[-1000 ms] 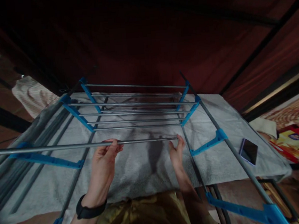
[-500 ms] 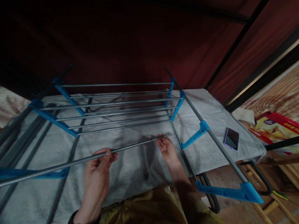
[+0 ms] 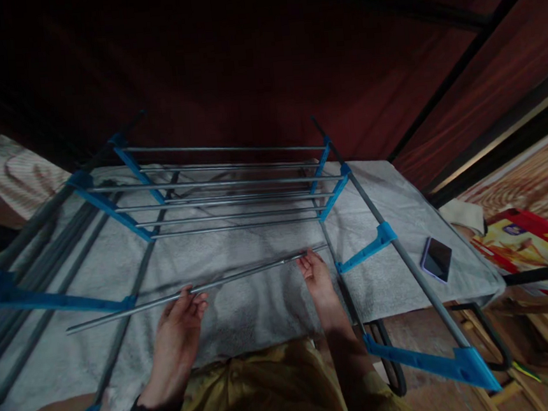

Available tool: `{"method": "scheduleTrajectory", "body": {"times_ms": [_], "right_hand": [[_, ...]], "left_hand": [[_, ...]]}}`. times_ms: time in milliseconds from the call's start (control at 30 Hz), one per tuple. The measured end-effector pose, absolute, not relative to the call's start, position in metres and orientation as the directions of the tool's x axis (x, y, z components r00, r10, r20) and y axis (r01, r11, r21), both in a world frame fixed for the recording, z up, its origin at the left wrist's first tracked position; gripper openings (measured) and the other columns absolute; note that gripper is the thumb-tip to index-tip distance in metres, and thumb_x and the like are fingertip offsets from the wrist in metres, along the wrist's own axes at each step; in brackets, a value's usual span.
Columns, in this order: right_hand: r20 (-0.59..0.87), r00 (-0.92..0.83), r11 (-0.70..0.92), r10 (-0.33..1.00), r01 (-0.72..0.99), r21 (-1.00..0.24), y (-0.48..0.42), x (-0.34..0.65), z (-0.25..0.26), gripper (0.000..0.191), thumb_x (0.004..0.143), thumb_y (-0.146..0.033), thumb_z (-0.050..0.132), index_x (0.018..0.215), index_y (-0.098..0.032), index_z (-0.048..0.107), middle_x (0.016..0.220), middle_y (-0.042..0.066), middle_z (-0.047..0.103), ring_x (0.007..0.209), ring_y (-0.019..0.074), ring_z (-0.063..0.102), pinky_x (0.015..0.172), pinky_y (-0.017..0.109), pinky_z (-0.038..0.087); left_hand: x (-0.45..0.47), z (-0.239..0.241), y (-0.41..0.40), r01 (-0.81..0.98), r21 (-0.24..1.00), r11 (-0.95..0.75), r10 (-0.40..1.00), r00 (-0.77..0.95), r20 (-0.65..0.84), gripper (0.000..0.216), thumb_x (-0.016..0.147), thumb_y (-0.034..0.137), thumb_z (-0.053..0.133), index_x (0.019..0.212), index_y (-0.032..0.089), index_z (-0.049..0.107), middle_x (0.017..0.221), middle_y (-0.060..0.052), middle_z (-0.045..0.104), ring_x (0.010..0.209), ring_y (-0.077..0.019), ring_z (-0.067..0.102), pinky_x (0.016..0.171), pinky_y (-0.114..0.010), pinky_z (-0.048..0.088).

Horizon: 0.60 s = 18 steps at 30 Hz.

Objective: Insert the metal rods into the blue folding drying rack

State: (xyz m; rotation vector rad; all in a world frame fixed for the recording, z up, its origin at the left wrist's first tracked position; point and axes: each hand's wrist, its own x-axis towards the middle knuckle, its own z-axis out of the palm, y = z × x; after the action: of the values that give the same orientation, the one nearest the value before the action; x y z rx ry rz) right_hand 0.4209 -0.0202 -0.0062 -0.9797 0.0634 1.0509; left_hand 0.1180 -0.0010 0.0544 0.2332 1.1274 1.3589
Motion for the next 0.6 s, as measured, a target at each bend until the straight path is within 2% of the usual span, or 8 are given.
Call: {"method": "scheduleTrajectory", "body": {"times_ms": [167,233,400,500,600], "right_hand": [[-0.522,0.547,0.060,0.654,-0.725,-0.686,-0.029,0.428,-0.017,0.015,0.078,-0.017,0.078,0.083,-0.023,0.064,0.075,-0.005,0.070,0.071,0.0090,0.069,0.080,0.024,0.063],[-0.522,0.544,0.028,0.657,-0.709,-0.704,-0.031,0.436,-0.027,0.011,0.080,-0.018,0.074,0.085,-0.022,0.065,0.080,-0.004,0.072,0.076,0.0093,0.071,0.082,0.025,0.064],[-0.561,0.518,-0.083,0.645,-0.683,-0.726,-0.034,0.452,-0.046,0.006,0.083,-0.018,0.067,0.089,-0.021,0.067,0.094,0.000,0.074,0.089,0.0112,0.074,0.082,0.025,0.064],[-0.531,0.527,-0.106,0.663,-0.637,-0.764,-0.039,0.457,-0.047,0.006,0.084,-0.021,0.070,0.089,-0.022,0.068,0.095,0.000,0.074,0.091,0.0114,0.073,0.084,0.026,0.064],[-0.521,0.552,-0.135,0.651,-0.592,-0.795,-0.043,0.461,-0.048,0.006,0.084,-0.025,0.072,0.087,-0.022,0.068,0.089,0.000,0.072,0.085,0.0110,0.073,0.083,0.025,0.064]], "left_hand": [[0.102,0.042,-0.005,-0.674,0.701,0.231,0.815,-0.259,-0.518,0.009,0.083,0.018,0.076,0.087,0.016,0.068,0.086,-0.004,0.077,0.068,-0.0111,0.071,0.061,-0.019,0.053],[0.098,0.036,-0.008,-0.658,0.720,0.221,0.823,-0.270,-0.499,0.018,0.081,0.025,0.082,0.087,0.016,0.067,0.087,-0.004,0.077,0.068,-0.0106,0.070,0.060,-0.019,0.051],[0.096,0.019,-0.016,-0.564,0.804,0.186,0.833,-0.343,-0.434,0.044,0.067,0.046,0.093,0.077,0.017,0.061,0.067,0.001,0.067,0.066,-0.0117,0.067,0.061,-0.020,0.048],[0.094,0.014,-0.017,-0.552,0.816,0.172,0.824,-0.373,-0.426,0.048,0.065,0.052,0.093,0.080,0.017,0.062,0.071,0.001,0.066,0.067,-0.0122,0.067,0.061,-0.022,0.048],[0.085,0.012,-0.014,-0.568,0.811,0.139,0.800,-0.418,-0.430,0.050,0.065,0.054,0.091,0.085,0.018,0.064,0.075,0.001,0.066,0.069,-0.0130,0.068,0.061,-0.023,0.048]]}}
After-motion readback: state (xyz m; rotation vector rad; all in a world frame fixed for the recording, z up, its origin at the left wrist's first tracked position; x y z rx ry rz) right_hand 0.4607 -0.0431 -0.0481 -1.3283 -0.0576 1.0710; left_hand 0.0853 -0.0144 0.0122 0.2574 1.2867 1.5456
